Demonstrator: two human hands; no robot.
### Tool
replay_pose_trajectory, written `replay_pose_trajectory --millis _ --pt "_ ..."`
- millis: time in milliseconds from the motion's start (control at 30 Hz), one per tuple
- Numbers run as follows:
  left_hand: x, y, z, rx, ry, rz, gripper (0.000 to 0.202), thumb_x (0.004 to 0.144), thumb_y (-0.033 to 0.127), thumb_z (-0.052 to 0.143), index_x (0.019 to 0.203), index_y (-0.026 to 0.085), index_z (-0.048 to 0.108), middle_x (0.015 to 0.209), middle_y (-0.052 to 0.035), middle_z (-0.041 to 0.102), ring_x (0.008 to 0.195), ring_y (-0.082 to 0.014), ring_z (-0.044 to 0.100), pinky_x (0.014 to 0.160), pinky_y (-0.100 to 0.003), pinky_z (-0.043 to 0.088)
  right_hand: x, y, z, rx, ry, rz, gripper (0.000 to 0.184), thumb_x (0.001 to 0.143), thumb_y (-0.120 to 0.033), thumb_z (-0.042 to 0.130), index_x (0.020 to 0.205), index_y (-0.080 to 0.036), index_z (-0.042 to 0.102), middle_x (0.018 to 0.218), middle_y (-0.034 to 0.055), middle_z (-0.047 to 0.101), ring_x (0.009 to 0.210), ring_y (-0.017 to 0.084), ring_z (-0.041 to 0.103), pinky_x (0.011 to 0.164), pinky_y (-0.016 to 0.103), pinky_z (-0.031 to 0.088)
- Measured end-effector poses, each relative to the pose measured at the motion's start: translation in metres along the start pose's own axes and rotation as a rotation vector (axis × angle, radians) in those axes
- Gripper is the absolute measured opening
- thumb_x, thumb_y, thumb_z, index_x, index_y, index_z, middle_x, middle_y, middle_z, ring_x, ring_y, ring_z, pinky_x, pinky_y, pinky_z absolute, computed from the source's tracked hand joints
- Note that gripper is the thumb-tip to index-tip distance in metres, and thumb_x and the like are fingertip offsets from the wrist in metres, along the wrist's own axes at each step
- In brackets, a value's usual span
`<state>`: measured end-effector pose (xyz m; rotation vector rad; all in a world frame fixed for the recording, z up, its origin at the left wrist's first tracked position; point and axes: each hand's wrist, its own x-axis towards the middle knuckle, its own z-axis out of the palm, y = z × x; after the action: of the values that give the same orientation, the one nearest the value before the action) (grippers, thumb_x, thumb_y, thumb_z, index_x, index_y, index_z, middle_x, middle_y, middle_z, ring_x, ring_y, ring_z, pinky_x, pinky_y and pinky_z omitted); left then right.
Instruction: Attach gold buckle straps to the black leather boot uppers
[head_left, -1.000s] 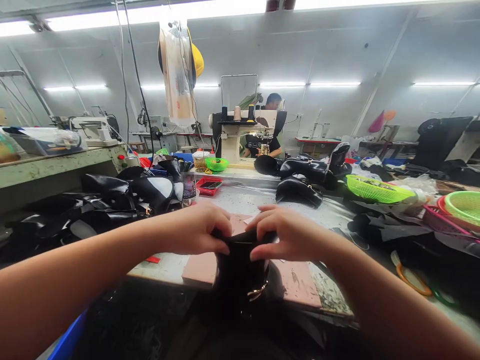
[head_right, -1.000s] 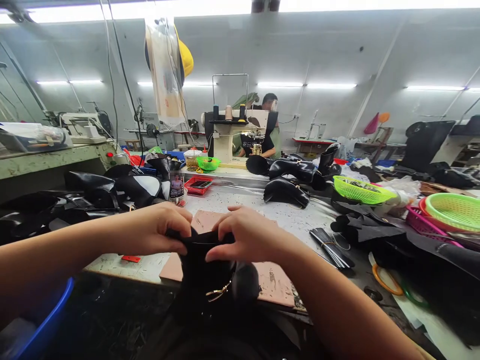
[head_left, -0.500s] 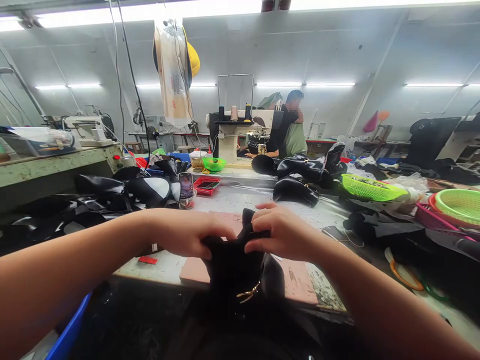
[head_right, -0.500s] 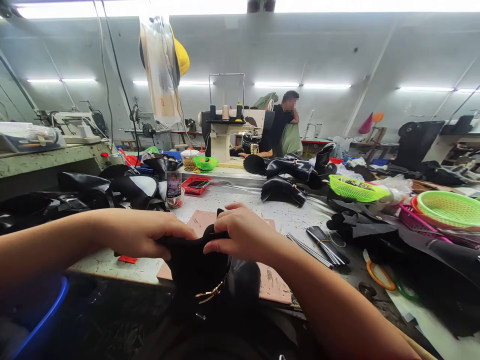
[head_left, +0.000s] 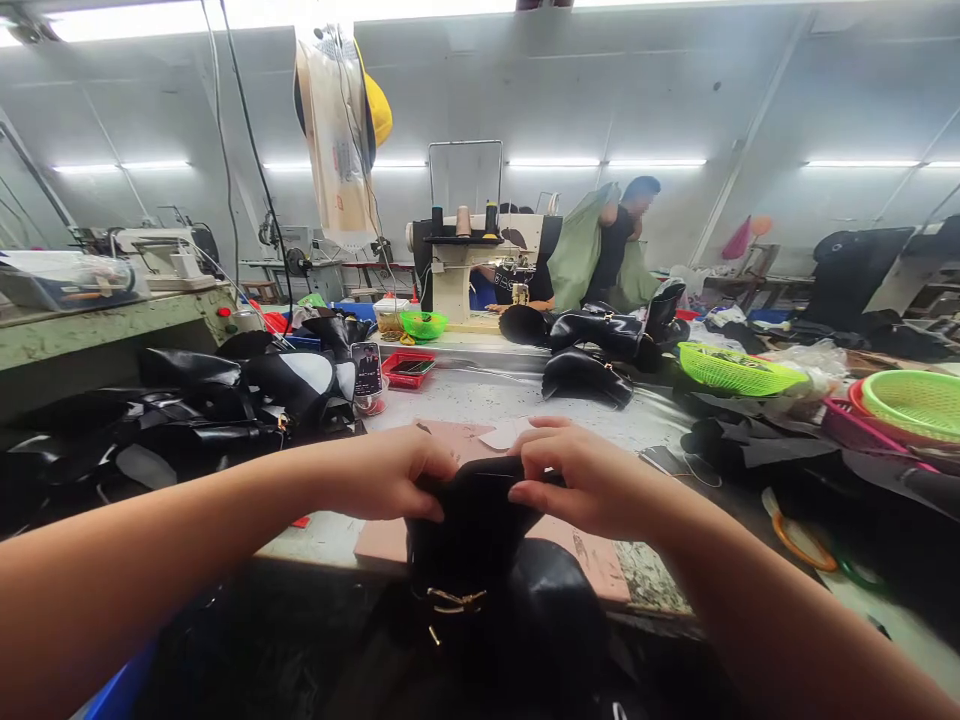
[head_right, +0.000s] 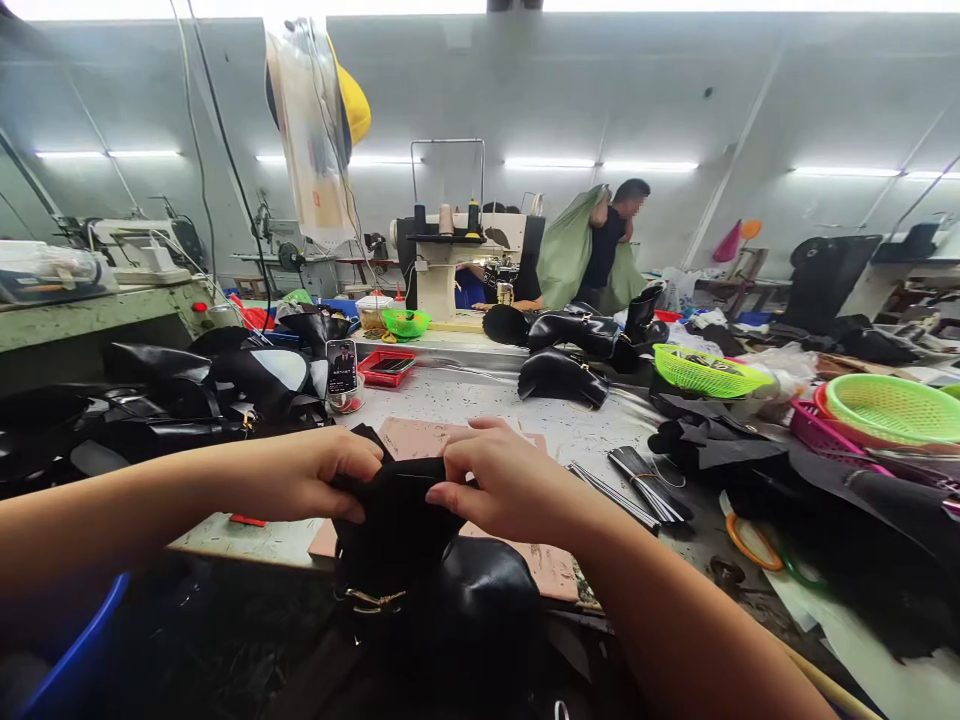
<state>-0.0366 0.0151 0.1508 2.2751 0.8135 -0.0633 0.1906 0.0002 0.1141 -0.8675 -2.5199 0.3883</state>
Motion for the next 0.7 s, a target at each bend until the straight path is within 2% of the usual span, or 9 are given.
replay_pose_trajectory --millis 100,167,233,300,367,433,467,567,700 --pt "0.001 0.001 -0.003 -0.061 -0.104 -0.025 0.036 0.067 -0.002 0.052 0.095 0.019 0.064 0.087 0.0050 0.065 0.087 -0.0138 0.057 0.077 -0.019 0.042 0.001 -0.001 0.006 -0.004 0.020 -0.010 0.029 0.083 -0.020 0.054 0.058 -0.018 0.039 0.061 -0.0047 0.050 0.057 0.010 0.047 0.095 0.040 0.033" --pt "0.003 0.005 -0.007 -0.012 -0.163 -0.019 0.044 0.066 -0.003 0.053 0.103 0.020 0.060 0.092 0.0044 0.066 0.088 -0.0141 0.058 0.075 -0.018 0.043 0.002 -0.002 0.011 -0.034 0.040 -0.007 0.029 0.083 -0.020 0.054 0.058 -0.019 0.039 0.056 -0.0060 0.047 0.052 0.009 0.044 0.095 0.041 0.033" --pt "0.007 0.010 -0.011 0.092 -0.175 0.026 0.052 0.064 -0.004 0.056 0.110 0.021 0.057 0.095 0.0036 0.065 0.086 -0.0143 0.058 0.073 -0.018 0.043 0.003 -0.005 0.015 -0.079 0.085 -0.009 0.030 0.082 -0.019 0.053 0.057 -0.020 0.037 0.052 -0.0069 0.042 0.048 0.009 0.041 0.093 0.041 0.035" --pt "0.013 0.014 -0.014 0.208 -0.107 0.059 0.047 0.063 0.001 0.063 0.107 0.019 0.059 0.093 0.0021 0.065 0.083 -0.0149 0.057 0.070 -0.018 0.043 0.003 -0.008 0.017 -0.124 0.151 -0.009 0.031 0.081 -0.017 0.053 0.056 -0.020 0.035 0.049 -0.0073 0.039 0.047 0.010 0.039 0.092 0.041 0.037" --pt "0.020 0.016 -0.015 0.290 0.012 0.072 0.027 0.066 0.011 0.067 0.093 0.016 0.064 0.086 0.0007 0.064 0.079 -0.0150 0.056 0.068 -0.020 0.042 0.003 -0.009 0.015 -0.149 0.191 -0.012 0.030 0.081 -0.016 0.054 0.056 -0.020 0.037 0.050 -0.0068 0.042 0.046 0.009 0.039 0.093 0.042 0.037" --pt "0.025 0.013 -0.016 0.301 0.094 0.101 0.009 0.070 0.018 0.067 0.078 0.013 0.066 0.078 -0.0001 0.062 0.076 -0.0142 0.055 0.067 -0.020 0.041 0.001 -0.008 0.010 -0.134 0.153 -0.010 0.028 0.081 -0.019 0.057 0.058 -0.019 0.041 0.056 -0.0051 0.050 0.049 0.010 0.044 0.097 0.045 0.033" --pt "0.026 0.011 -0.016 0.284 0.117 0.123 0.007 0.071 0.019 0.066 0.073 0.013 0.066 0.075 0.0001 0.061 0.073 -0.0133 0.054 0.066 -0.020 0.041 -0.001 -0.006 0.007 -0.113 0.114 0.000 0.027 0.080 -0.021 0.059 0.059 -0.019 0.043 0.059 -0.0040 0.054 0.052 0.010 0.047 0.098 0.047 0.032" --pt "0.026 0.002 -0.017 0.186 0.145 0.158 0.006 0.071 0.020 0.065 0.071 0.014 0.067 0.068 0.0017 0.058 0.068 -0.0109 0.053 0.060 -0.018 0.040 -0.006 0.005 -0.002 -0.027 0.046 0.060 0.027 0.079 -0.025 0.061 0.059 -0.019 0.044 0.066 -0.0021 0.060 0.059 0.012 0.054 0.099 0.048 0.030" --pt "0.021 -0.001 -0.019 0.128 0.085 0.145 0.009 0.074 0.016 0.060 0.079 0.015 0.067 0.077 0.0007 0.061 0.074 -0.0121 0.056 0.067 -0.018 0.043 -0.009 0.013 -0.002 0.027 0.085 0.085 0.028 0.080 -0.024 0.060 0.058 -0.019 0.044 0.064 -0.0029 0.060 0.059 0.012 0.054 0.101 0.046 0.028"
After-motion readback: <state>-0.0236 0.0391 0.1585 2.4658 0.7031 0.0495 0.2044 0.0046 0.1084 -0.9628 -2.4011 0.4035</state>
